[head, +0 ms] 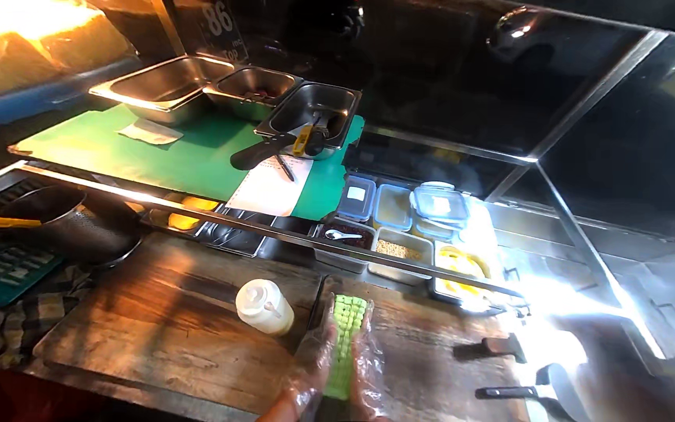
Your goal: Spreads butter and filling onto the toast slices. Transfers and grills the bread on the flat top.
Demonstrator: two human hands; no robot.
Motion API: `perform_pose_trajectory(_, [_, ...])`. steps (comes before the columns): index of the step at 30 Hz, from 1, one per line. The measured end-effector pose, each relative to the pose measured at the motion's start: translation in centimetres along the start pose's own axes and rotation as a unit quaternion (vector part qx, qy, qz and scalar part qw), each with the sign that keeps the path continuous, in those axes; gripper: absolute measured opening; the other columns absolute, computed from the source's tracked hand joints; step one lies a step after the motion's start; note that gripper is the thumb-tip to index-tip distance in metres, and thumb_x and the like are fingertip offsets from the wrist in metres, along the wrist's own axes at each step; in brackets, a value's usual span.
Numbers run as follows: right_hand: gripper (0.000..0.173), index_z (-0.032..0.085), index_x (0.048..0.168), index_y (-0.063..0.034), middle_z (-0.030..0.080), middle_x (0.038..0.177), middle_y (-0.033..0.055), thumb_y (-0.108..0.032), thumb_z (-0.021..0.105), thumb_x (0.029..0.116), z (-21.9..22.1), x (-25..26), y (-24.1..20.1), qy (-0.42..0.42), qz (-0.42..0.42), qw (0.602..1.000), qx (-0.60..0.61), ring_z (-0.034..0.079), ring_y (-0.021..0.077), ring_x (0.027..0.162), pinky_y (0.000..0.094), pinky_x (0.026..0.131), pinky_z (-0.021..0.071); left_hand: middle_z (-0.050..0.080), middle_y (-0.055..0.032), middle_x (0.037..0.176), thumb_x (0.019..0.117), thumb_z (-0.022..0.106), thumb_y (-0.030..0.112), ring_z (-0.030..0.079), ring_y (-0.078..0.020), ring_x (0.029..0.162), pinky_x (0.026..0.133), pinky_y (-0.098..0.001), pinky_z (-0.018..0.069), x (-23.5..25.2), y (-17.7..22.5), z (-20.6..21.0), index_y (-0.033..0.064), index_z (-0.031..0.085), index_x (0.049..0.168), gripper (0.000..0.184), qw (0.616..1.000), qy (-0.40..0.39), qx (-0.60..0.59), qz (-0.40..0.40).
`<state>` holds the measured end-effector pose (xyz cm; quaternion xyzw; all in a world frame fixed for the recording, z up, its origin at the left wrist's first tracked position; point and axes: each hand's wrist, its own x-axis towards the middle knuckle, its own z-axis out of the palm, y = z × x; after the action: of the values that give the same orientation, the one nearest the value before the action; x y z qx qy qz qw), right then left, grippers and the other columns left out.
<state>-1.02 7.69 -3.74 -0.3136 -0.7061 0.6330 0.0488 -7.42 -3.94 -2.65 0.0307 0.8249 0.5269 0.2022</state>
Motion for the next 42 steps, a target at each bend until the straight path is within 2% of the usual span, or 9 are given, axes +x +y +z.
perform_pose_trajectory(4, [0.064, 0.027, 0.164, -0.0129, 0.036, 0.166, 0.0072, -0.044, 0.031, 0.1087, -1.2, 0.3, -0.2, -0.031, -0.01, 0.999, 0.025, 0.037, 0.0126, 0.151, 0.0375, 0.126, 0.0293, 0.046, 0.0046, 0.159, 0.1083, 0.018, 0.058, 0.04, -0.0062, 0.147, 0.125, -0.0334, 0.0307, 0.6, -0.5, -0.2, 0.0244, 0.041, 0.159, 0.065, 0.998, -0.034, -0.038, 0.02])
perform_pose_trajectory(8, [0.067, 0.033, 0.161, -0.0045, 0.041, 0.162, 0.015, -0.039, 0.041, 0.1044, -0.2, 0.0, -0.1, -0.01, 0.002, 1.0, 0.014, 0.04, 0.0194, 0.149, 0.0396, 0.125, 0.0289, 0.062, -0.0126, 0.142, 0.1095, 0.033, 0.047, 0.055, -0.0175, 0.135, 0.118, -0.0378, 0.0392, -0.4, 0.9, 0.2, 0.007, 0.057, 0.145, 0.058, 0.999, 0.005, 0.013, -0.041])
perform_pose_trajectory(11, [0.077, 0.022, 0.165, -0.01, 0.029, 0.169, 0.0086, -0.05, 0.044, 0.1026, -2.1, 0.1, -0.1, -0.05, -0.04, 0.998, 0.027, 0.032, 0.0149, 0.154, 0.0404, 0.127, 0.0266, 0.046, 0.0054, 0.16, 0.1103, 0.024, 0.052, 0.041, -0.0046, 0.146, 0.124, -0.0303, 0.0315, 0.3, -0.6, -1.0, 0.0244, 0.039, 0.16, 0.059, 0.998, -0.045, -0.003, 0.04])
perform_pose_trajectory(15, [0.081, 0.025, 0.163, -0.005, 0.032, 0.167, 0.0158, -0.039, 0.057, 0.0975, -0.8, -0.6, 0.6, -0.014, -0.012, 0.998, 0.066, 0.033, 0.0195, 0.153, 0.0391, 0.127, 0.0257, 0.054, -0.0152, 0.151, 0.109, 0.04, 0.043, 0.049, -0.0233, 0.142, 0.122, -0.0401, 0.0327, -1.8, 0.6, 0.9, 0.0066, 0.046, 0.154, 0.058, 0.996, -0.02, 0.078, -0.025])
perform_pose_trajectory(18, [0.09, 0.024, 0.163, -0.0056, 0.037, 0.163, 0.018, -0.029, 0.068, 0.089, -3.5, -1.5, 0.2, -0.012, 0.02, 0.998, 0.054, 0.04, 0.0219, 0.149, 0.041, 0.124, 0.0322, 0.053, -0.0128, 0.152, 0.1078, 0.041, 0.047, 0.047, -0.0227, 0.144, 0.123, -0.0423, 0.0325, -2.3, 1.6, 2.2, 0.0107, 0.048, 0.154, 0.059, 0.995, -0.06, 0.064, -0.056])
perform_pose_trajectory(22, [0.096, 0.022, 0.163, -0.0024, 0.041, 0.158, 0.0243, -0.014, 0.073, 0.082, -10.5, -3.3, 0.3, 0.051, 0.024, 0.998, 0.021, 0.047, 0.0269, 0.143, 0.0422, 0.118, 0.0398, 0.05, -0.0141, 0.155, 0.1033, 0.057, 0.03, 0.046, -0.0229, 0.145, 0.123, -0.0402, 0.032, -3.7, 5.4, 8.0, 0.0087, 0.04, 0.158, 0.061, 0.99, -0.138, 0.03, -0.013])
perform_pose_trajectory(27, [0.096, 0.013, 0.165, -0.007, 0.031, 0.166, 0.021, -0.019, 0.072, 0.0903, -17.7, -4.0, 3.1, 0.035, 0.057, 0.997, -0.031, 0.038, 0.0278, 0.15, 0.0435, 0.123, 0.0336, 0.055, -0.0153, 0.149, 0.09, 0.073, 0.027, 0.053, -0.0222, 0.139, 0.12, -0.0388, 0.0373, -4.4, 7.2, 15.2, 0.0048, 0.041, 0.156, 0.076, 0.975, -0.192, 0.108, -0.026])
perform_pose_trajectory(34, [0.093, 0.029, 0.16, -0.0027, 0.056, 0.148, 0.0193, -0.037, 0.076, 0.0881, -19.5, -2.0, 0.2, -0.063, 0.089, 0.972, -0.209, 0.055, 0.0289, 0.136, 0.0471, 0.116, 0.0424, 0.067, -0.0161, 0.131, 0.0815, 0.081, 0.038, 0.064, -0.031, 0.12, 0.106, -0.0535, 0.0489, -2.8, 10.3, 16.0, 0.011, 0.054, 0.148, 0.077, 0.929, -0.196, 0.293, -0.111])
perform_pose_trajectory(42, [0.096, 0.028, 0.16, -0.0009, 0.056, 0.147, 0.0193, -0.042, 0.075, 0.0867, -19.3, -1.7, 0.5, -0.045, 0.082, 0.967, -0.238, 0.056, 0.0298, 0.135, 0.0467, 0.115, 0.0437, 0.069, -0.018, 0.122, 0.0786, 0.082, 0.039, 0.065, -0.0317, 0.116, 0.103, -0.0525, 0.0497, -2.9, 10.8, 17.4, 0.003, 0.063, 0.133, 0.068, 0.922, -0.155, 0.332, -0.123])
